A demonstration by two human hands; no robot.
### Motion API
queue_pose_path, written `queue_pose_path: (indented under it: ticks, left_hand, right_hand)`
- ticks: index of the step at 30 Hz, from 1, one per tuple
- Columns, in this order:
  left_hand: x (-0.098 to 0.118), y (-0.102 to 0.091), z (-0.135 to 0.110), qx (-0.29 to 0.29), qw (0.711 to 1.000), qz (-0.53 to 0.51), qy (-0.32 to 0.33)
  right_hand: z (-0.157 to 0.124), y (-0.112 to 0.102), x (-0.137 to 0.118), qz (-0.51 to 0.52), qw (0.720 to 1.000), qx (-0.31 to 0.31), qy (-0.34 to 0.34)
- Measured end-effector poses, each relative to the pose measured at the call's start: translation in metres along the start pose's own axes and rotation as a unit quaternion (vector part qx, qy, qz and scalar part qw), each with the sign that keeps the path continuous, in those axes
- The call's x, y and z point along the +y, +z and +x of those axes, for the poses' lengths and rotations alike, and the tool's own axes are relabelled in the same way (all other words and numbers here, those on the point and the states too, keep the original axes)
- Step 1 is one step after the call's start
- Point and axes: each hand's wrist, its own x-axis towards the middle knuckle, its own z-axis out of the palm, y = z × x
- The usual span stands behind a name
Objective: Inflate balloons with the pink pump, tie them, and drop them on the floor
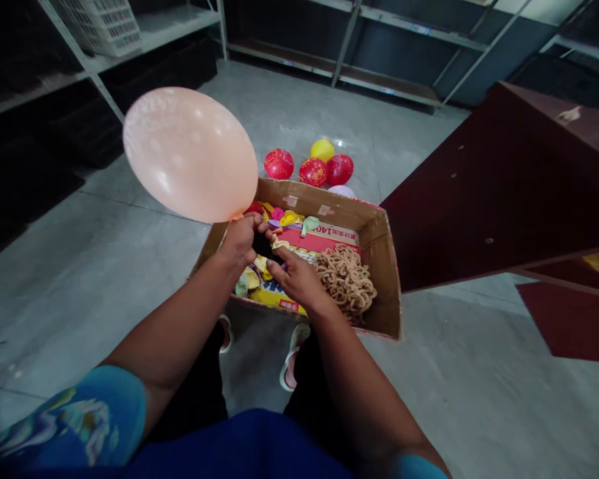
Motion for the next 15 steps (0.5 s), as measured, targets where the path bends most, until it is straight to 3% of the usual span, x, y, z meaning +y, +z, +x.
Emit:
queue_pose_path:
  ticks: [2, 5, 7, 10, 15]
  left_hand:
    - [0.016, -0.006, 0.006, 0.027, 1.000, -0.007, 0.002]
    - [0.037, -0.018, 0.015, 0.088, 0.992, 0.022, 0.083]
    - [0.042, -0.021, 0.017, 0.087, 0.990, 0.060, 0.096]
    - [0.032, -0.018, 0.012, 0.055, 0.990, 0.125, 0.040]
    - [0.008, -0.007, 0.002, -0.010, 0.978, 0.210, 0.013]
  right_hand:
    - [0.000, -0.001, 0.005, -0.039, 0.999, -0.005, 0.027]
    - [0.007, 0.001, 0.018, -0.113, 0.986, -0.030, 0.116]
    - [0.016, 0.005, 0.028, -0.144, 0.973, -0.052, 0.176]
    - [0.028, 0.015, 0.040, -0.140, 0.963, -0.092, 0.209]
    - [0.028, 0.015, 0.040, -0.099, 0.973, -0.115, 0.173]
